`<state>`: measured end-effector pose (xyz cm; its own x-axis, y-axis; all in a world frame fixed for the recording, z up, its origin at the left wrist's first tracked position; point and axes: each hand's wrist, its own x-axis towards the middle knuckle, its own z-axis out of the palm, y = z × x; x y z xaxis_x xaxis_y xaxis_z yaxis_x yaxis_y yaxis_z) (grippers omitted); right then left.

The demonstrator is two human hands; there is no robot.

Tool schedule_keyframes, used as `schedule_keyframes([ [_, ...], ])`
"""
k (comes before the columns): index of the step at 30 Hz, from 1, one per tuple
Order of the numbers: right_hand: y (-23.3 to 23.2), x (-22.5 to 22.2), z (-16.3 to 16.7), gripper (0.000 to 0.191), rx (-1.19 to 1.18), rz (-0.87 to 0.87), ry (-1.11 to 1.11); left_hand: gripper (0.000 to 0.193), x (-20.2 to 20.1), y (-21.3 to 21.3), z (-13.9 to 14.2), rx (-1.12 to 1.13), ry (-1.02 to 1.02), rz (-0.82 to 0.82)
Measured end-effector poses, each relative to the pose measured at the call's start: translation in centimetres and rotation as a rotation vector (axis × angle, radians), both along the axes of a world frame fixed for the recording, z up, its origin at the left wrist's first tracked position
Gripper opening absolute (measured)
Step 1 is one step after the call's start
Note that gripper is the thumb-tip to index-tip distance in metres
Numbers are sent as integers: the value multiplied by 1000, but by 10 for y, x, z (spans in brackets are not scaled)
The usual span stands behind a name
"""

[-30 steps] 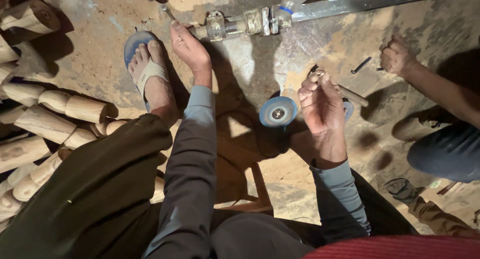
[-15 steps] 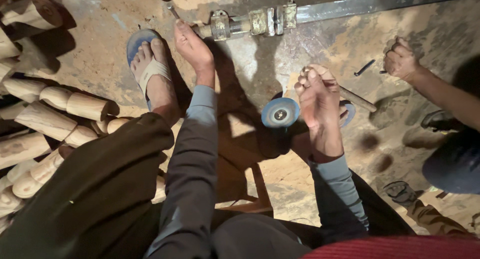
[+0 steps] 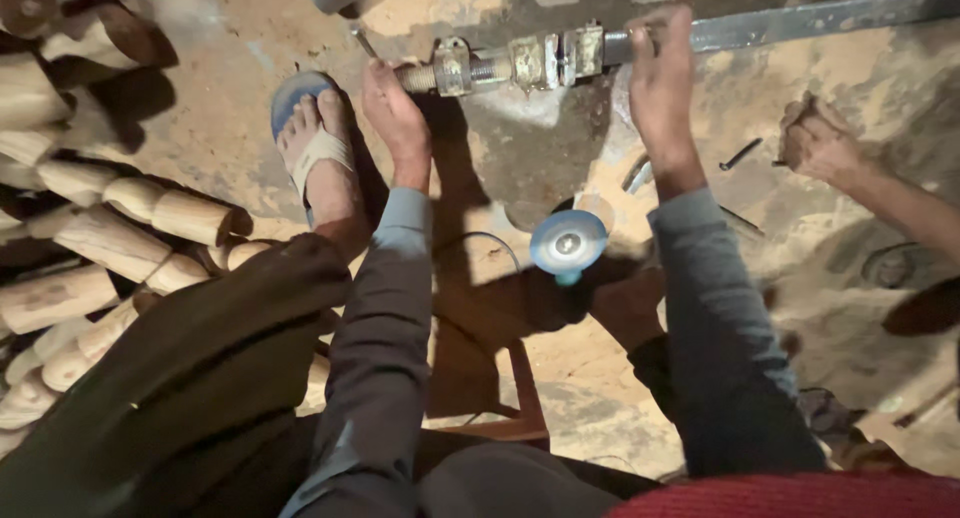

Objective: The person sits on the floor and uses a wrench to tighten a metal clamp on a long metal bar. They then use an angle grinder to smooth the metal surface, creating sparks. Finally, they assemble small metal components by hand.

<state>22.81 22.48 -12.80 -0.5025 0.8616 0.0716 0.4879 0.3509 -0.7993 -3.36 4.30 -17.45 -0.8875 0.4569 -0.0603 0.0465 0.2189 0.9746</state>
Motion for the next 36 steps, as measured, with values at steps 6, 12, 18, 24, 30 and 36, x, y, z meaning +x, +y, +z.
schedule_keyframes([
  [6, 24, -34, -15, 24, 307, -45, -351, 47, -2, 4, 14, -204, 84, -19],
  [12, 22, -29, -10, 19, 371, -131, -280, 47, 8, 18, 34, -175, -200, 4],
  [18, 25, -15, -1, 20, 362, -144, -276, 46, 18, 20, 39, -171, 188, -103],
  [24, 20, -4, 7, 21, 314, -142, -296, 52, 27, 18, 51, -222, -100, -11],
  [30, 21, -7, 8, 22, 296, -187, -307, 50, 30, 3, 55, -112, -302, -79],
  [36, 18, -24, 8, 24, 276, -174, -387, 64, 21, -5, 49, -274, -289, -107],
])
